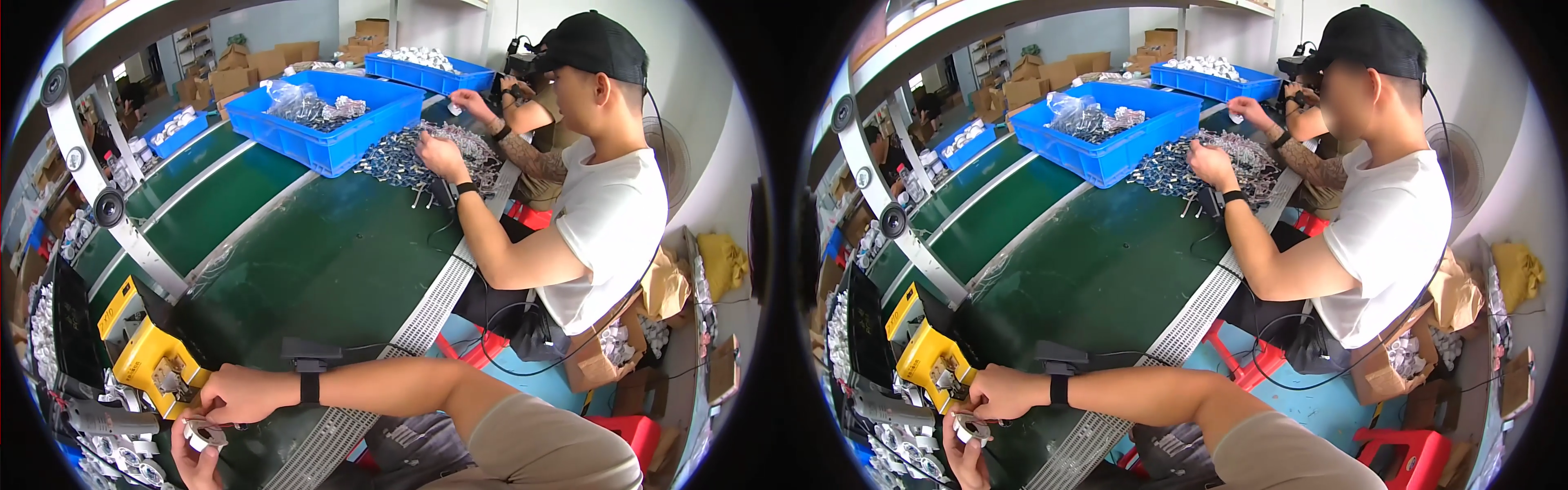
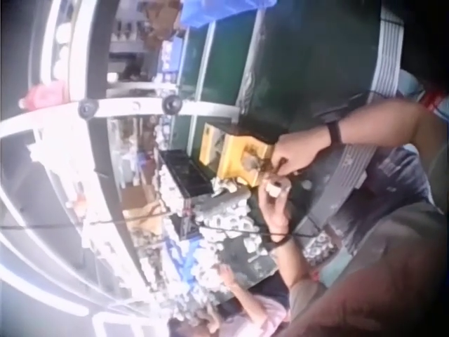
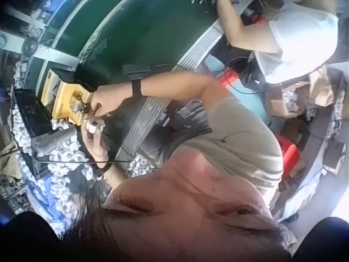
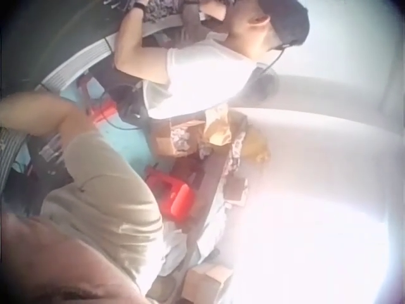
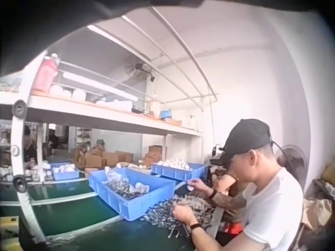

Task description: Assembling small electrical components using an electric screwdriver at a factory workbench.

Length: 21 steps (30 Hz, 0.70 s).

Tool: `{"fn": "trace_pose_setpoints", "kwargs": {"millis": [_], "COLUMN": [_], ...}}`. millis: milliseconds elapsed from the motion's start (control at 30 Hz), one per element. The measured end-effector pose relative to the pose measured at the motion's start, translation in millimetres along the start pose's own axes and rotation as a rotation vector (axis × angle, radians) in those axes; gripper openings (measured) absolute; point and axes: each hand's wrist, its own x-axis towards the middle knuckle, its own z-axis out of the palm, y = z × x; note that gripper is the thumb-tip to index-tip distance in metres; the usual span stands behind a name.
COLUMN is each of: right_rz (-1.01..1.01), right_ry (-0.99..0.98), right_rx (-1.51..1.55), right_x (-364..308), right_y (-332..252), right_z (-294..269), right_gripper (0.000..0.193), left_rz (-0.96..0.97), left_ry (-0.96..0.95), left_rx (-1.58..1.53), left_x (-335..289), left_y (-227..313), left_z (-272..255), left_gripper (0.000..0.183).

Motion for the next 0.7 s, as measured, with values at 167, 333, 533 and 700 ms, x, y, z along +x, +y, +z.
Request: {"fn": "trace_pose_setpoints", "kwargs": {"millis": [167,333,533,700], "right_rz": [-0.045,-0.049,-0.071,-0.047], "right_ry": [-0.013,0.036,0.009,0.007], "right_rx": [0.063,0.027,0.229,0.252], "right_x": [4.7,8.4,9.6,4.8], "right_y": [8.1,13.9,2.8,3.7], "right_z": [-3.8,0.2,8.3,6.0], "right_gripper": [0.016,0.017,0.020,0.021], "left_rz": [-0.006,0.105,-0.050,-0.112], "left_ry": [0.057,0.024,0.161,-0.032], "left_rx": [-0.069,-0.066,-0.437,-0.689], "left_x": [0.9,2.7,5.2,13.6], "left_y": [9.8,-2.0,-13.4,-18.3], "left_z": [6.2,0.3,7.5,5.7], "left_gripper": [0.050,0.052,0.058,0.039]}}
